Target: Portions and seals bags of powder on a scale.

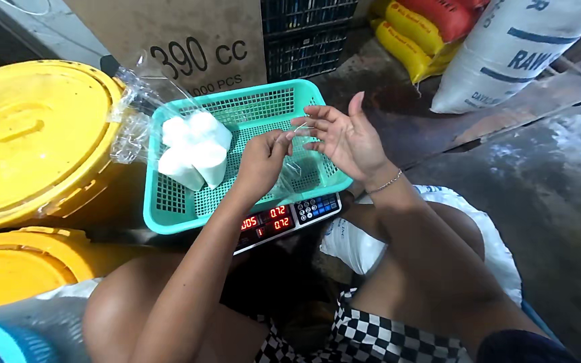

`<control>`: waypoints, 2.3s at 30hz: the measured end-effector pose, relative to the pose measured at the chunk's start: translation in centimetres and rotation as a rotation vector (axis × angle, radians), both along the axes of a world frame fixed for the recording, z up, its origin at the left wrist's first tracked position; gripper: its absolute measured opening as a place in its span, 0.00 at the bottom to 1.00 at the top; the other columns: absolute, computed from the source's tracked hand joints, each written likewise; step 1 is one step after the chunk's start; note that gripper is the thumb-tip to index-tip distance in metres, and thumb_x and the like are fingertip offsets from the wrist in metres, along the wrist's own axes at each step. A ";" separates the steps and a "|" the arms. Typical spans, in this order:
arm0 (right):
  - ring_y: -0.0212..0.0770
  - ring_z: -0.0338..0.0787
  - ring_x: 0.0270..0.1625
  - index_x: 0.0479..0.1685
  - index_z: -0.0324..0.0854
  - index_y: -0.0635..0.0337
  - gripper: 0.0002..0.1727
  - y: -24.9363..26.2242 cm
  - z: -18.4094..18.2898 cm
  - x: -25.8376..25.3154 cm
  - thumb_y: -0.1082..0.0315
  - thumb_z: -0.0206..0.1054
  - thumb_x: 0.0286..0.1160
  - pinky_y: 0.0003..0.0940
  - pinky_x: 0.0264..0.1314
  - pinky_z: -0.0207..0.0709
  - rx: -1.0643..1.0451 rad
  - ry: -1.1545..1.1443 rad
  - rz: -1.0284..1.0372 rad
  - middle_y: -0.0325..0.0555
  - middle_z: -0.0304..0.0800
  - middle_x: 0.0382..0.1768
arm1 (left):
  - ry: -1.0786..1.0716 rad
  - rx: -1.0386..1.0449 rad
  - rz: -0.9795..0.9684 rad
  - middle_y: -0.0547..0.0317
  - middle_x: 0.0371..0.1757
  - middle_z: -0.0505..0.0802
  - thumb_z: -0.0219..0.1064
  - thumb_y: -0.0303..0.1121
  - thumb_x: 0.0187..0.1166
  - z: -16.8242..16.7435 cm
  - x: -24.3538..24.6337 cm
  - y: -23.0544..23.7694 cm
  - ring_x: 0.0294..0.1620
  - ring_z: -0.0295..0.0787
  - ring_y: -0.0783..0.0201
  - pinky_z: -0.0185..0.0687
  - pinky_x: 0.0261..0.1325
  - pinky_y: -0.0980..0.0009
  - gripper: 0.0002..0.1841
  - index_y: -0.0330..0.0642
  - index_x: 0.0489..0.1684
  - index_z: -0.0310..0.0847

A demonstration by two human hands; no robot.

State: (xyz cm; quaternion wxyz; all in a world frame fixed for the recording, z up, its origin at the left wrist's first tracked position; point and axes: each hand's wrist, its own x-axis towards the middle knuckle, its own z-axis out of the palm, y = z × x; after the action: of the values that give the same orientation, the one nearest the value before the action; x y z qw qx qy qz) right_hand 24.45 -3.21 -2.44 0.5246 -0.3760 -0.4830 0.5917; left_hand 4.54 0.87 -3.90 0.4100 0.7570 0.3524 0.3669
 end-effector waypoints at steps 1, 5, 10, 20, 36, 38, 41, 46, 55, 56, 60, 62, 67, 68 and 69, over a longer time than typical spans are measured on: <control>0.43 0.84 0.72 0.78 0.65 0.59 0.49 0.0 0.1 0.1 0.33 0.12 0.84 0.42 0.69 0.79 -0.014 0.042 0.026 0.48 0.83 0.71 | -0.035 -0.004 -0.013 0.72 0.16 0.72 0.53 0.38 0.93 -0.1 0.0 0.0 0.16 0.63 0.79 0.58 0.23 0.80 0.20 0.46 0.24 0.77; 0.32 0.90 0.56 0.66 0.77 0.63 0.23 -0.6 1.0 -0.4 0.59 0.41 0.95 0.31 0.60 0.85 -0.010 -0.145 -0.069 0.40 0.89 0.55 | -0.088 0.010 0.014 0.72 0.24 0.86 0.57 0.36 0.91 0.3 0.0 -0.3 0.24 0.78 0.83 0.73 0.32 0.84 0.16 0.42 0.30 0.84; 0.24 0.89 0.28 0.49 0.86 0.66 0.07 -1.1 1.5 -0.6 0.80 0.64 0.81 0.19 0.36 0.86 0.007 -0.186 -0.295 0.35 0.94 0.31 | -0.059 0.076 0.035 0.71 0.30 0.92 0.62 0.35 0.88 0.6 -0.3 -0.4 0.28 0.82 0.85 0.76 0.35 0.84 0.12 0.41 0.38 0.88; 0.28 0.93 0.36 0.45 0.87 0.63 0.09 -1.3 1.9 -0.2 0.69 0.62 0.87 0.24 0.38 0.89 0.034 -0.343 -0.265 0.37 0.95 0.37 | -0.064 0.083 0.008 0.71 0.32 0.93 0.61 0.34 0.88 0.6 -0.2 -0.5 0.30 0.83 0.84 0.77 0.37 0.84 0.11 0.41 0.39 0.88; 0.18 0.71 0.15 0.15 0.75 0.57 0.24 -2.5 0.5 -2.6 0.63 0.64 0.87 0.12 0.19 0.65 0.326 -0.609 -0.413 0.30 0.72 0.13 | -0.107 0.041 -0.130 0.70 0.30 0.90 0.64 0.29 0.84 0.5 0.1 -0.8 0.28 0.82 0.83 0.78 0.35 0.86 0.07 0.39 0.40 0.88; 0.19 0.84 0.23 0.27 0.84 0.61 0.15 -2.0 1.0 -2.0 0.69 0.63 0.86 0.15 0.29 0.81 0.221 -0.536 -0.282 0.31 0.87 0.22 | 0.020 0.095 -0.052 0.68 0.31 0.88 0.59 0.32 0.89 0.6 0.0 -0.7 0.30 0.80 0.80 0.76 0.37 0.81 0.10 0.40 0.42 0.87; 0.22 0.87 0.25 0.39 0.87 0.67 0.06 -2.0 1.6 -1.6 0.75 0.66 0.81 0.17 0.31 0.84 0.121 -0.525 -0.184 0.35 0.91 0.27 | 0.235 0.200 0.057 0.54 0.30 0.85 0.56 0.32 0.91 1.4 0.1 -1.0 0.30 0.80 0.61 0.75 0.37 0.60 0.13 0.36 0.39 0.85; 0.16 0.74 0.15 0.18 0.74 0.54 0.17 -1.9 0.6 -1.9 0.71 0.80 0.66 0.12 0.19 0.68 0.205 -0.548 -0.296 0.27 0.78 0.14 | 0.321 0.309 0.122 0.56 0.16 0.72 0.53 0.41 0.93 1.2 0.5 -1.5 0.19 0.72 0.58 0.65 0.26 0.59 0.25 0.37 0.19 0.72; 0.27 0.94 0.30 0.38 0.86 0.66 0.04 -1.7 1.4 -0.9 0.79 0.67 0.79 0.23 0.38 0.91 0.103 -0.400 -0.118 0.37 0.94 0.29 | -0.020 0.013 -0.037 0.70 0.30 0.91 0.62 0.35 0.88 0.5 -0.4 0.0 0.30 0.84 0.82 0.81 0.39 0.81 0.12 0.41 0.35 0.87; 0.25 0.92 0.27 0.36 0.86 0.66 0.02 -1.7 1.5 -0.9 0.79 0.70 0.76 0.21 0.34 0.90 0.102 -0.449 -0.166 0.36 0.93 0.26 | -0.052 -0.019 -0.055 0.69 0.32 0.92 0.64 0.32 0.87 0.5 -0.3 0.0 0.30 0.84 0.83 0.80 0.38 0.83 0.09 0.40 0.38 0.88; 0.19 0.80 0.17 0.20 0.76 0.59 0.17 -1.4 1.3 -0.9 0.66 0.72 0.79 0.15 0.24 0.78 0.121 -0.676 -0.311 0.31 0.81 0.16 | -0.063 -0.033 -0.066 0.68 0.34 0.92 0.68 0.30 0.83 0.5 0.0 -0.2 0.27 0.81 0.83 0.77 0.34 0.85 0.05 0.39 0.41 0.88; 0.21 0.82 0.21 0.20 0.80 0.60 0.23 -1.0 1.5 -0.2 0.59 0.63 0.88 0.19 0.29 0.79 0.109 -0.772 -0.353 0.32 0.82 0.17 | 0.028 -0.008 -0.066 0.68 0.34 0.92 0.68 0.32 0.83 0.4 0.0 -0.3 0.26 0.81 0.81 0.77 0.32 0.82 0.06 0.41 0.41 0.89; 0.45 0.88 0.47 0.54 0.83 0.66 0.21 0.1 2.0 3.4 0.55 0.58 0.91 0.47 0.55 0.81 -0.042 -0.992 -0.508 0.53 0.89 0.47 | 0.217 -0.037 -0.076 0.62 0.33 0.92 0.67 0.35 0.85 0.1 1.4 -0.6 0.27 0.82 0.70 0.79 0.35 0.68 0.09 0.40 0.42 0.90; 0.48 0.89 0.50 0.58 0.82 0.66 0.23 0.2 2.1 3.8 0.53 0.54 0.93 0.51 0.57 0.81 -0.126 -0.996 -0.482 0.56 0.88 0.50 | 0.258 -0.054 -0.098 0.60 0.34 0.92 0.66 0.35 0.86 0.1 2.1 -0.4 0.28 0.83 0.68 0.80 0.37 0.65 0.09 0.39 0.43 0.89; 0.52 0.90 0.54 0.62 0.82 0.67 0.26 0.2 2.0 4.0 0.52 0.50 0.95 0.55 0.60 0.81 -0.206 -0.987 -0.436 0.59 0.89 0.54 | 0.297 -0.071 -0.115 0.58 0.35 0.92 0.66 0.35 0.87 0.0 2.9 0.0 0.30 0.84 0.66 0.81 0.40 0.63 0.10 0.38 0.44 0.89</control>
State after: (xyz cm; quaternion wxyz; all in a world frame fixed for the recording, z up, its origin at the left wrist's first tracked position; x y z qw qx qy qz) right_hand 28.46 -2.98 -0.46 0.3068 -0.7497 -0.5220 0.2671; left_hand 7.45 0.82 -3.87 0.4003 0.8070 0.3777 0.2141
